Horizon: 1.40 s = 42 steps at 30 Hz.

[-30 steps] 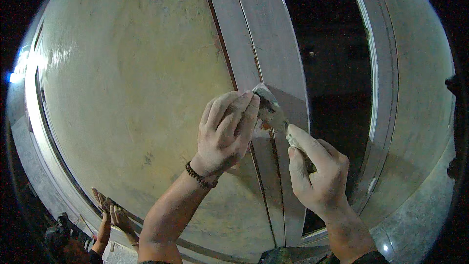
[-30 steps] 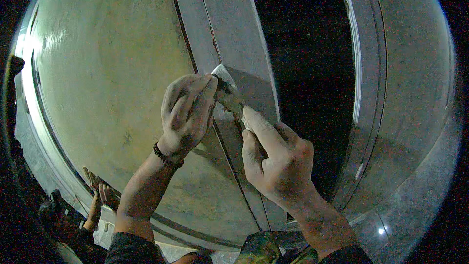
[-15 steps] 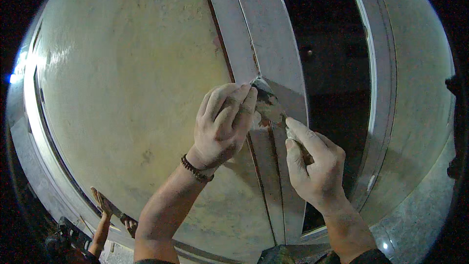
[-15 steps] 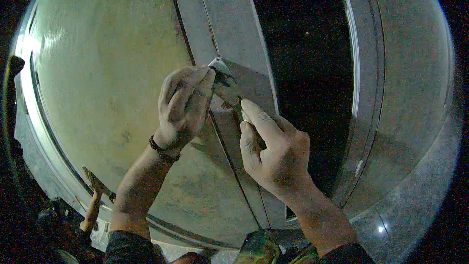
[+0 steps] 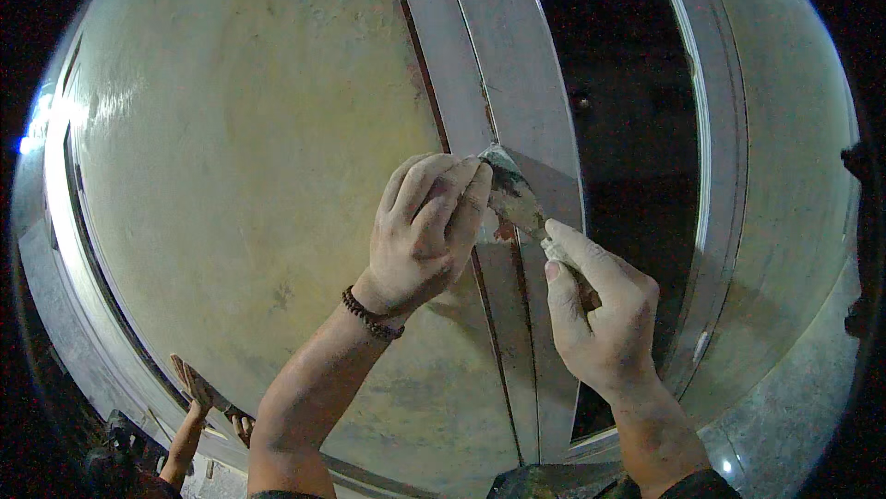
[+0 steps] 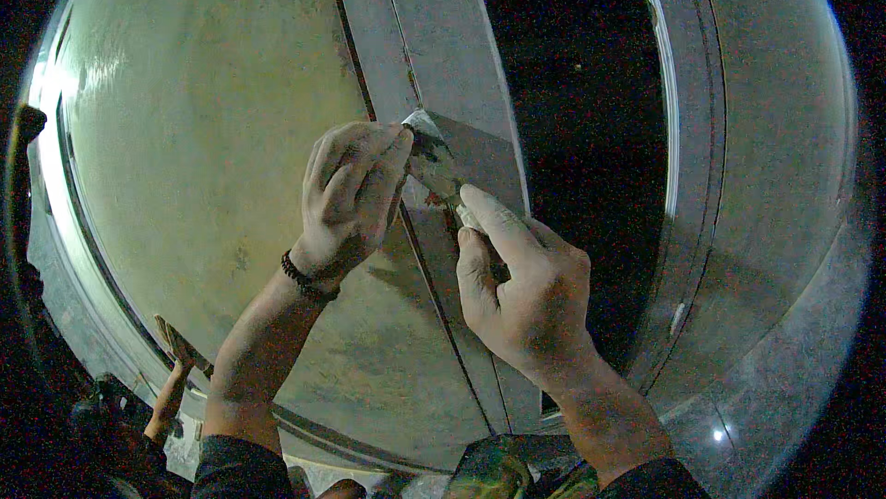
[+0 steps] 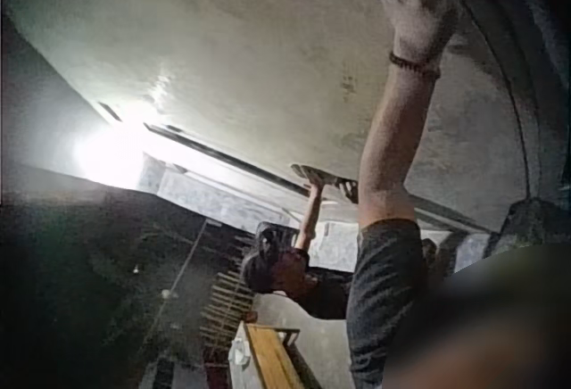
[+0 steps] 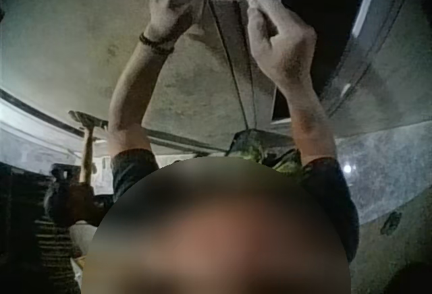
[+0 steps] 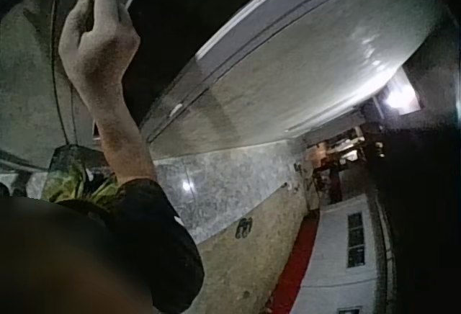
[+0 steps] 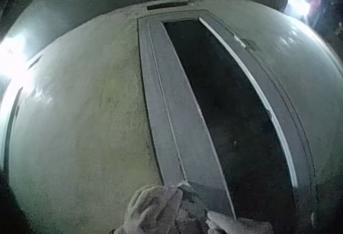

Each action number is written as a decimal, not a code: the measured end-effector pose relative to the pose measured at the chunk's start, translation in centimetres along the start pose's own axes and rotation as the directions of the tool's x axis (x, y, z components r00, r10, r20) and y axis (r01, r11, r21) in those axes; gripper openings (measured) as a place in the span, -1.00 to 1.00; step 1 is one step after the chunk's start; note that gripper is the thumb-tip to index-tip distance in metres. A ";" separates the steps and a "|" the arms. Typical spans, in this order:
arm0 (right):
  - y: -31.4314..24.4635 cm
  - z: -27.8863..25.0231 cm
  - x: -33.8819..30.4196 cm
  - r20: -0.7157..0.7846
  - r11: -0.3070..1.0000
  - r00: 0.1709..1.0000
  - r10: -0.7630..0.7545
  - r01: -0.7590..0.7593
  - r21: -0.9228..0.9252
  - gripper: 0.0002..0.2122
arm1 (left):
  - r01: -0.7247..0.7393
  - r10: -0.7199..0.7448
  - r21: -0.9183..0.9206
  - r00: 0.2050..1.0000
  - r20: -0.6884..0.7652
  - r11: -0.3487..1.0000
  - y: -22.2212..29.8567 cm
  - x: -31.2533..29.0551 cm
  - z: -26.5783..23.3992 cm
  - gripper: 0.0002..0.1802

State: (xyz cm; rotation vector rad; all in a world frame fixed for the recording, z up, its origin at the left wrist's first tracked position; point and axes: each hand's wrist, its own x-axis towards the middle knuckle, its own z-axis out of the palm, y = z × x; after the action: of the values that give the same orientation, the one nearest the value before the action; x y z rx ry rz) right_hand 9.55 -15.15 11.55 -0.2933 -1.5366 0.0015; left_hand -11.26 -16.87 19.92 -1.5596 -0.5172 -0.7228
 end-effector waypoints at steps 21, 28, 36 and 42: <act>-0.1 1.0 -1.1 -0.077 0.999 0.997 -0.017 0.019 0.027 -0.70 | -0.081 0.079 0.021 0.996 0.049 0.997 -0.6 -0.1 -0.8 -0.59; 0.1 2.8 -1.3 -0.061 1.000 0.998 0.007 -0.008 -0.012 -0.69 | -0.027 0.029 -0.030 0.998 0.053 0.999 -1.5 -0.7 -0.8 -0.57; 0.4 3.6 -1.0 -0.109 1.000 0.994 -0.006 0.006 0.003 -0.69 | -0.058 0.058 -0.017 0.998 0.020 0.998 -2.3 -0.8 -0.6 -0.56; 0.6 3.9 -1.4 -0.096 1.000 0.995 0.014 -0.014 -0.005 -0.67 | -0.078 0.078 0.014 0.996 0.033 0.997 -2.1 -0.5 -0.7 -0.59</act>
State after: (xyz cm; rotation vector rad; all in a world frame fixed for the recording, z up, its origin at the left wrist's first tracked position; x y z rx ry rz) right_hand 5.81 -14.07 10.08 -0.3044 -1.4394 -0.0059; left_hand -13.21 -17.22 21.03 -1.5703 -0.4818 -0.6335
